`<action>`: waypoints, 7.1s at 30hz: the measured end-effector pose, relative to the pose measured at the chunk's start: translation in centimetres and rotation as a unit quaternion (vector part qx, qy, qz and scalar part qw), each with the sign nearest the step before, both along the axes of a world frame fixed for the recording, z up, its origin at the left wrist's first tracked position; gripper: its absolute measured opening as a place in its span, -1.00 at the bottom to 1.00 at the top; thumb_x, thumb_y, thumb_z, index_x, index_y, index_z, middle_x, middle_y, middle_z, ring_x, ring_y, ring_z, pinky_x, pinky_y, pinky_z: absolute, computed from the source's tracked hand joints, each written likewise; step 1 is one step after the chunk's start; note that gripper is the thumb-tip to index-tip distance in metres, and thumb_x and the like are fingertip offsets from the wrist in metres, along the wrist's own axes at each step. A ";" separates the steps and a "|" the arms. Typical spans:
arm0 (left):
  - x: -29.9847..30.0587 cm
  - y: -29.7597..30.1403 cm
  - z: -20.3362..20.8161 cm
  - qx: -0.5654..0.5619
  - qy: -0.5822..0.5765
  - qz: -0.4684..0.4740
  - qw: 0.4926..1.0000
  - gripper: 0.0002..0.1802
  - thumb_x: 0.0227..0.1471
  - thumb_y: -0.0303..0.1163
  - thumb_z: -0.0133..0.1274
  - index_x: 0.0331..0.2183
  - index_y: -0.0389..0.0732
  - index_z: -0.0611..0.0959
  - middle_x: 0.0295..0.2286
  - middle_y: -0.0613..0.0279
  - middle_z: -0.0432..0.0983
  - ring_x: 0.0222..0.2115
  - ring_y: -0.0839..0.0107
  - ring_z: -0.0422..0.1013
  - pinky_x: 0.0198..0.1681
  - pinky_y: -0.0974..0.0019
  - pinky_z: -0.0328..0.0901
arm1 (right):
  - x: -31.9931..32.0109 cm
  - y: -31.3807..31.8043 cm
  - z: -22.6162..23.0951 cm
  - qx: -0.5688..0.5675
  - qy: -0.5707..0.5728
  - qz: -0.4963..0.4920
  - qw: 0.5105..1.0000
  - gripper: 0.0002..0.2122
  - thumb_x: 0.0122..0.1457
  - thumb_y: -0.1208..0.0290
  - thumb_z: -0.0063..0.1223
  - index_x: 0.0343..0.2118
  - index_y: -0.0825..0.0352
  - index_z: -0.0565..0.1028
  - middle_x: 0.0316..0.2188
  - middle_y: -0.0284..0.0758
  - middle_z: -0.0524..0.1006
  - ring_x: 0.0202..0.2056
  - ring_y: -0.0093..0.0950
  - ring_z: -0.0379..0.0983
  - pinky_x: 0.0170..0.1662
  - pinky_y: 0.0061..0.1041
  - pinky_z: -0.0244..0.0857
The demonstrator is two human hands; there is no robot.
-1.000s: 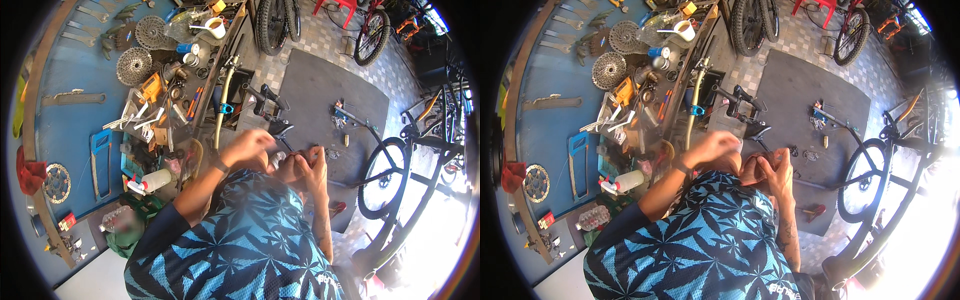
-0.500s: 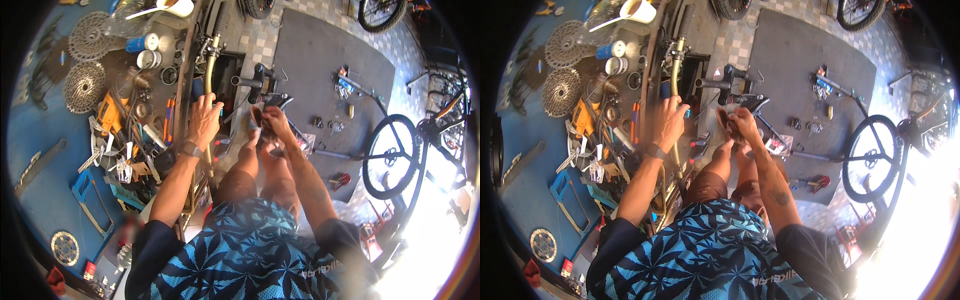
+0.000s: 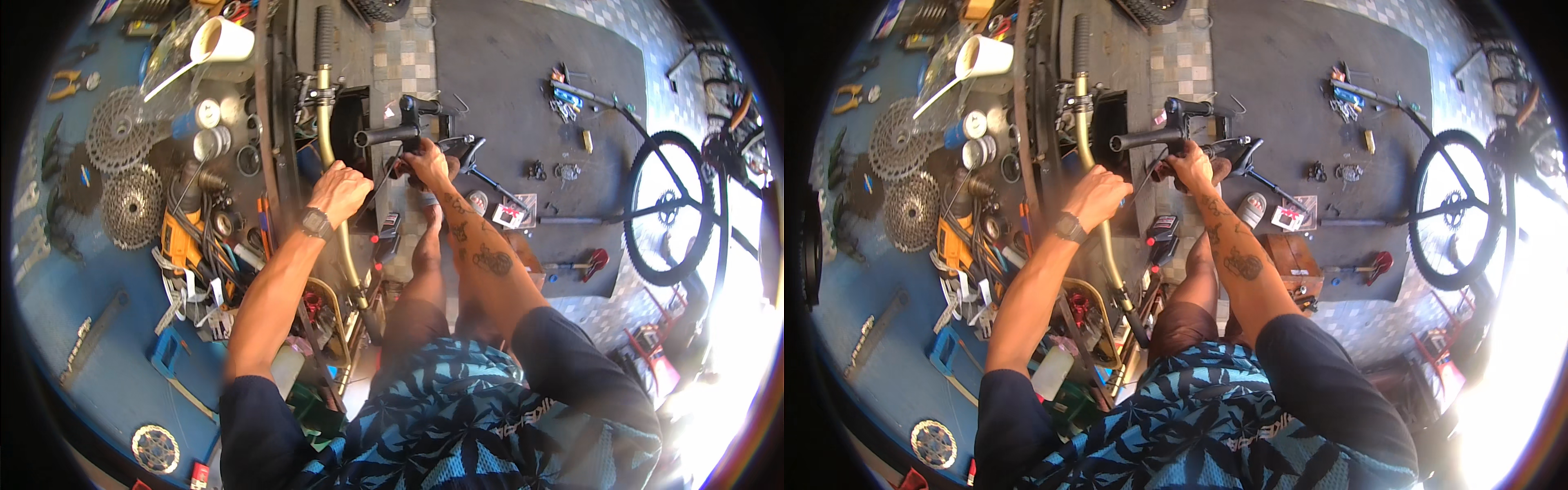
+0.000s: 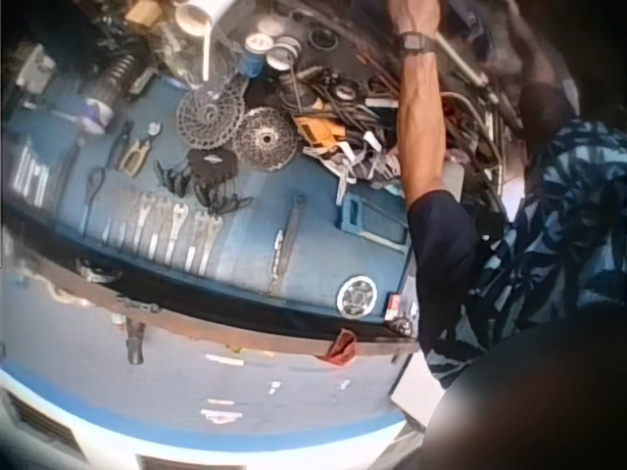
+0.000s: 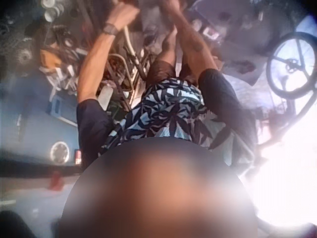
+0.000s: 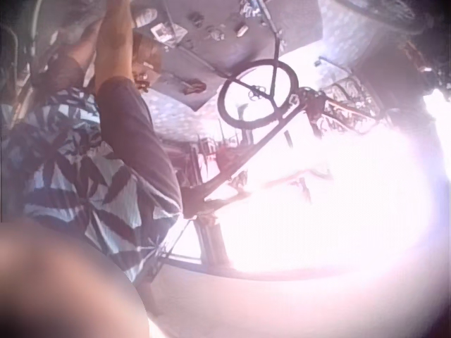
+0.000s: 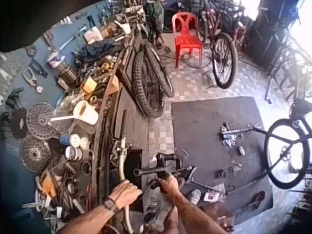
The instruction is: The person applies grease to the inside of a bicycle head tube using a brush, then inserts the fork steerer tube and installs the handlebar stem and spacers. The person tightens the stem bolts with an Allen key and adjusts the handlebar position.
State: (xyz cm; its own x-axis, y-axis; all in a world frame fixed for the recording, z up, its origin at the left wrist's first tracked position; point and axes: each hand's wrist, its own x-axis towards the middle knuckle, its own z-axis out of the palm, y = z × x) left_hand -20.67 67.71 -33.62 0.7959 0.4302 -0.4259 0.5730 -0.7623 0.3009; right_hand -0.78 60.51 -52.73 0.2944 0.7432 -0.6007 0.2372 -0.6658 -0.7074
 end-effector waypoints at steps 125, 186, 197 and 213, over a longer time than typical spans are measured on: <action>60.2 -13.7 5.6 -0.475 0.291 -0.449 0.699 -0.76 -0.01 -0.36 0.37 -0.33 -0.23 0.65 -0.47 0.31 0.60 -0.55 0.53 0.44 -0.39 0.40 0.31 | 14.9 -20.3 8.4 0.174 0.163 -0.942 0.236 -0.54 0.46 0.07 -0.05 -0.01 0.47 0.61 -0.15 -0.17 0.70 -0.17 -0.35 0.67 -0.10 -0.36 0.57; 52.7 -13.2 18.5 -0.609 0.526 -0.421 0.419 -0.23 -0.04 -0.25 0.47 0.11 -0.18 0.40 0.17 -0.13 0.47 0.22 0.02 0.38 0.12 0.06 0.39 | 7.4 -23.7 47.7 0.087 -0.083 -0.937 0.327 -0.28 0.26 -0.33 0.08 -0.05 0.42 0.67 -0.07 -0.23 0.65 0.00 -0.42 0.52 0.13 -0.37 0.33; 46.2 -13.5 19.1 -0.643 0.402 -0.458 0.464 -0.38 0.06 -0.51 0.29 0.15 -0.21 0.46 -0.02 0.25 0.47 -0.01 0.34 0.43 0.07 0.18 0.37 | 7.6 -19.7 46.6 0.228 -0.128 -0.917 0.303 -0.21 0.19 -0.39 0.13 -0.04 0.46 0.64 -0.05 -0.14 0.64 0.01 -0.36 0.53 0.14 -0.37 0.34; 44.5 -15.1 21.9 -0.651 0.471 -0.412 0.430 -0.49 0.15 -0.42 0.23 0.10 -0.34 0.49 -0.12 -0.02 0.63 -0.15 0.12 0.61 -0.08 0.07 0.55 | -1.3 -1.1 38.9 0.335 -0.222 -0.899 -0.174 -0.58 0.48 0.08 -0.09 0.14 0.33 0.47 -0.03 -0.24 0.61 -0.04 -0.33 0.58 0.09 -0.26 0.46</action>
State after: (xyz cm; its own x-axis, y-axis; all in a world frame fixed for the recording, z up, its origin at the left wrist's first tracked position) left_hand 23.88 52.63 -11.68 -0.3399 -0.9229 -0.1806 0.6048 -0.3616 0.7096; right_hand -2.10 59.43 -13.88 -0.2391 -0.8864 -0.3965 0.5096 0.2330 -0.8283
